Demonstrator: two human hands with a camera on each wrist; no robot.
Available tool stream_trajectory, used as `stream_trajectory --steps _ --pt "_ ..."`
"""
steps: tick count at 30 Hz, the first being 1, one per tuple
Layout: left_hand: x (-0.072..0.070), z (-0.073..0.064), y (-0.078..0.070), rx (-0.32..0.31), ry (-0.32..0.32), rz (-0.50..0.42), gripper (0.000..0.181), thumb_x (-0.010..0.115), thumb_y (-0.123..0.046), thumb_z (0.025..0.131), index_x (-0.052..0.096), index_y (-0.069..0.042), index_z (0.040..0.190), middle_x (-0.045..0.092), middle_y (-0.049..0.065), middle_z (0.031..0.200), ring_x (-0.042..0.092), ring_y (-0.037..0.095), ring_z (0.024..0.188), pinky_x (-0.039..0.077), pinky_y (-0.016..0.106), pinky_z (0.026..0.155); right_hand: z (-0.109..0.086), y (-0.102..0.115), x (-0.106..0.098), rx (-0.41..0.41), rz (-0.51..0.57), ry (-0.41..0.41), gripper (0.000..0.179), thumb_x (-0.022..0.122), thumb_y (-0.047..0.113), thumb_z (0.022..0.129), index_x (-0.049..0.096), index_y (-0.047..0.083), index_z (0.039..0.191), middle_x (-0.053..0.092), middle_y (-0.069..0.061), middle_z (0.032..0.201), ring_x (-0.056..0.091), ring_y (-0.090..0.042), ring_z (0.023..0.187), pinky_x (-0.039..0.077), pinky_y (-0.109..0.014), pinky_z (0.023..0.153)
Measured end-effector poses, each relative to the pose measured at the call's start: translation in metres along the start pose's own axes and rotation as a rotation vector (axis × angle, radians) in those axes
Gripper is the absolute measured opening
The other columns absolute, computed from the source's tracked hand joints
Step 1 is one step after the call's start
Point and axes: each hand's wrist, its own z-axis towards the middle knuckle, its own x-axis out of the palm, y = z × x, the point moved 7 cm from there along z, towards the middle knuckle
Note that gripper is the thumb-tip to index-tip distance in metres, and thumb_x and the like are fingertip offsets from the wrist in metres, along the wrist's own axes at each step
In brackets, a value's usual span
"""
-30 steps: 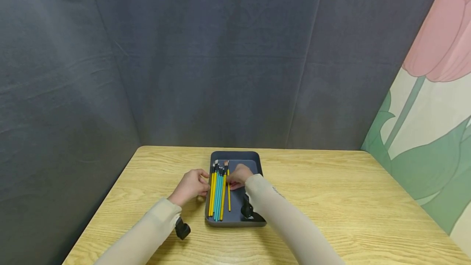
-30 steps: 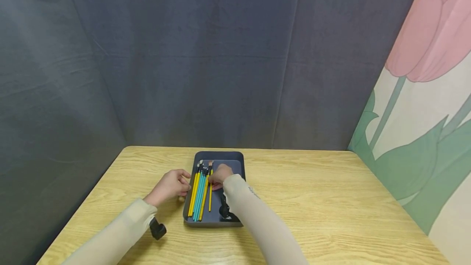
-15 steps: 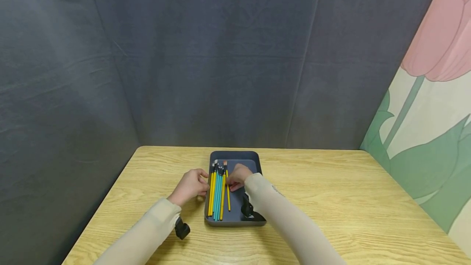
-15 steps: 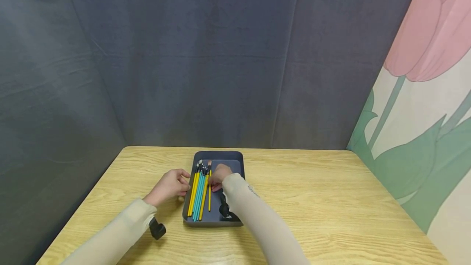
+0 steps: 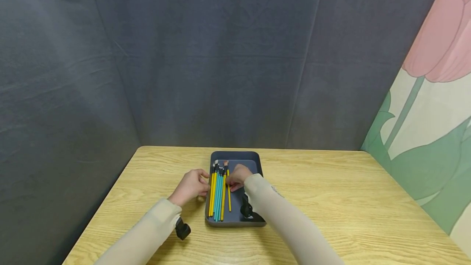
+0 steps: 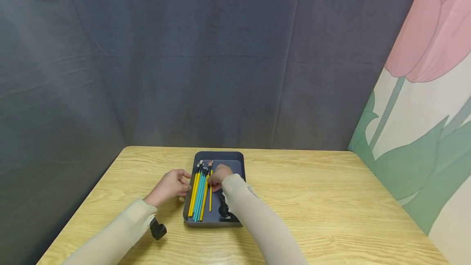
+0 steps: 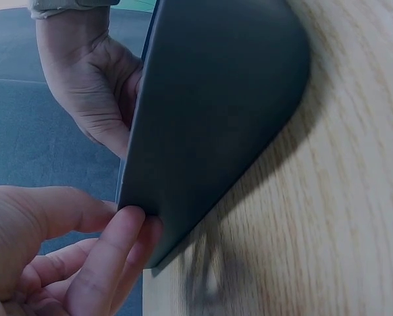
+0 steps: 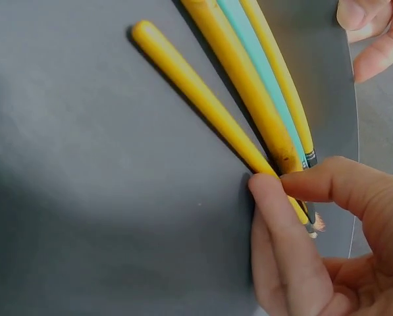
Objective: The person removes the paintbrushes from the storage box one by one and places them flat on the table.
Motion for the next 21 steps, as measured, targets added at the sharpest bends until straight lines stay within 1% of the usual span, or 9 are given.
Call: stream_trajectory --steps 3,6,8,9,15,21 --pt "0.000 0.000 0.000 -0.003 0.002 -0.001 0.036 0.065 0.007 0.078 0.060 0.008 0.113 0.066 0.011 0.080 0.066 0.016 0.066 0.061 0.029 0.062 0.000 -0.001 0.000 0.006 0.020 -0.002 0.021 0.069 -0.001 0.077 0.053 0.000 0.062 0.056 -0.007 0.061 0.061 -0.014 0.048 0.061 -0.030 0.059" --pt "0.000 0.001 0.000 -0.006 0.003 0.001 0.036 0.065 0.007 0.078 0.060 0.008 0.114 0.065 0.011 0.081 0.066 0.016 0.065 0.061 0.029 0.062 -0.006 0.001 -0.001 0.007 0.040 0.004 0.021 0.068 -0.001 0.079 0.052 0.001 0.064 0.056 -0.008 0.064 0.062 -0.014 0.051 0.062 -0.032 0.065" --pt "-0.001 0.001 0.001 -0.007 0.004 0.001 0.036 0.065 0.007 0.078 0.060 0.008 0.114 0.065 0.011 0.081 0.065 0.015 0.065 0.061 0.029 0.062 -0.010 0.003 -0.002 -0.001 0.049 0.015 0.022 0.067 0.000 0.079 0.051 0.002 0.064 0.055 -0.007 0.064 0.061 -0.013 0.051 0.061 -0.031 0.066" --pt "-0.001 0.001 0.001 -0.009 0.005 0.000 0.036 0.065 0.007 0.078 0.060 0.007 0.114 0.065 0.011 0.081 0.065 0.015 0.065 0.061 0.029 0.062 -0.013 0.004 -0.002 0.001 0.051 0.019 0.022 0.067 0.001 0.081 0.051 0.003 0.065 0.054 -0.006 0.065 0.061 -0.013 0.052 0.061 -0.032 0.069" --pt "-0.001 0.001 0.003 -0.010 0.010 -0.006 0.037 0.064 0.007 0.078 0.060 0.008 0.115 0.065 0.012 0.082 0.065 0.016 0.066 0.061 0.029 0.063 -0.012 0.001 -0.002 -0.008 0.119 0.037 0.020 0.066 0.000 0.081 0.050 0.003 0.068 0.051 -0.005 0.065 0.059 -0.013 0.051 0.062 -0.031 0.068" --pt "-0.002 0.001 0.003 -0.005 -0.004 0.000 0.037 0.064 0.008 0.076 0.060 0.007 0.113 0.065 0.011 0.081 0.065 0.016 0.065 0.061 0.028 0.062 -0.010 -0.001 -0.005 0.003 0.170 0.037 0.016 0.069 0.002 0.081 0.054 0.002 0.077 0.054 -0.005 0.068 0.060 -0.012 0.052 0.062 -0.030 0.068"
